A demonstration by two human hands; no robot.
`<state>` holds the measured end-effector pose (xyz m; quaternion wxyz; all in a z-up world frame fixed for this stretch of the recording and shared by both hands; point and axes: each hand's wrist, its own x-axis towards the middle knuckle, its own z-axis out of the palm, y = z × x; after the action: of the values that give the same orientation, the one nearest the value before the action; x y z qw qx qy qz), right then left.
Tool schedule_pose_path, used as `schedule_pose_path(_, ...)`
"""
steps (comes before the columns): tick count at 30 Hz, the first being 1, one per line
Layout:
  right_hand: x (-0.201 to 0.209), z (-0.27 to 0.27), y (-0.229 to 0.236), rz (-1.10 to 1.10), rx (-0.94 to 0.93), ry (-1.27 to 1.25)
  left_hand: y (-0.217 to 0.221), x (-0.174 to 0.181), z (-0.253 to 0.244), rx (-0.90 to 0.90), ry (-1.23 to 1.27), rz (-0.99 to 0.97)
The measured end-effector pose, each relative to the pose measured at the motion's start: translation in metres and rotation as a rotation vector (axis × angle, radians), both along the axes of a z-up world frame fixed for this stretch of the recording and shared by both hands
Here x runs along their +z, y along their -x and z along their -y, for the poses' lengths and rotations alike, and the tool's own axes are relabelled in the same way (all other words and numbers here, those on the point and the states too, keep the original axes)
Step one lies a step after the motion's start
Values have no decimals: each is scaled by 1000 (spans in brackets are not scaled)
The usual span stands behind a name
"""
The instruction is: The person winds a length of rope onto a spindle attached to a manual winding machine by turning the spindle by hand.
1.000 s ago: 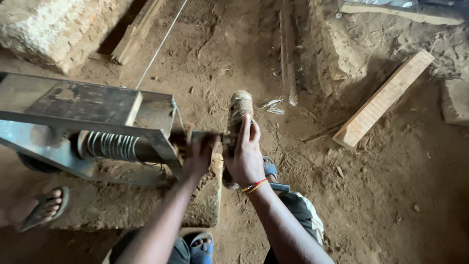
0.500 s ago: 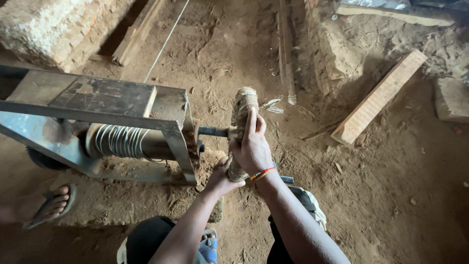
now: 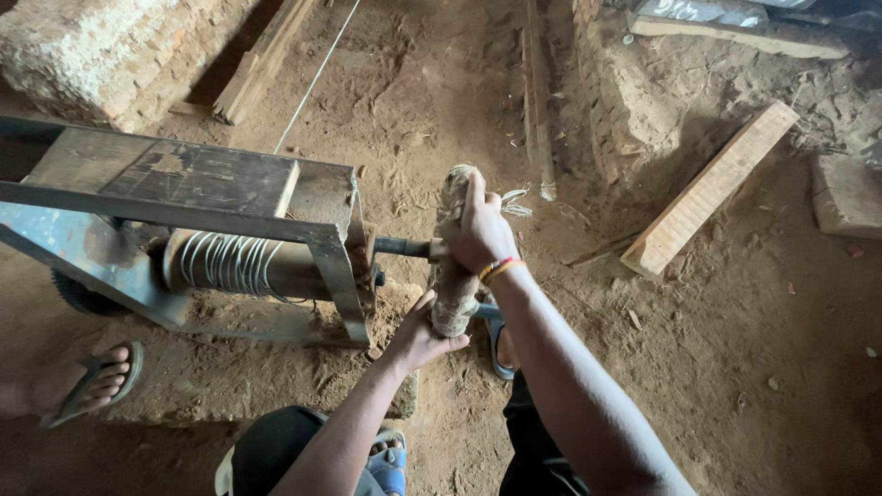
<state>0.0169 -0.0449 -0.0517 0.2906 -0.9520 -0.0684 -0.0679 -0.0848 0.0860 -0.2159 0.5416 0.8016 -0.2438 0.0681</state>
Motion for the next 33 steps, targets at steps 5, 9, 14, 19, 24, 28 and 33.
schedule_pose_path(5,7,0,-34,-103,-33,54,8,30,2,-52,285,-274)
schedule_pose_path(9,12,0,-47,-146,-24,102,7,35,2,-88,353,-339)
schedule_pose_path(14,15,1,-45,-185,-35,120,1,20,-6,-51,180,-138)
schedule_pose_path(19,22,-1,-44,-187,-16,131,-2,10,-7,-64,42,-359)
schedule_pose_path(24,21,-2,-45,-209,-28,141,-3,-3,-2,-3,19,-432)
schedule_pose_path(28,19,0,-47,-204,-29,152,-6,-22,-4,-4,-50,-454)
schedule_pose_path(33,17,-1,-51,-213,-35,146,-16,-48,-14,98,-389,-521)
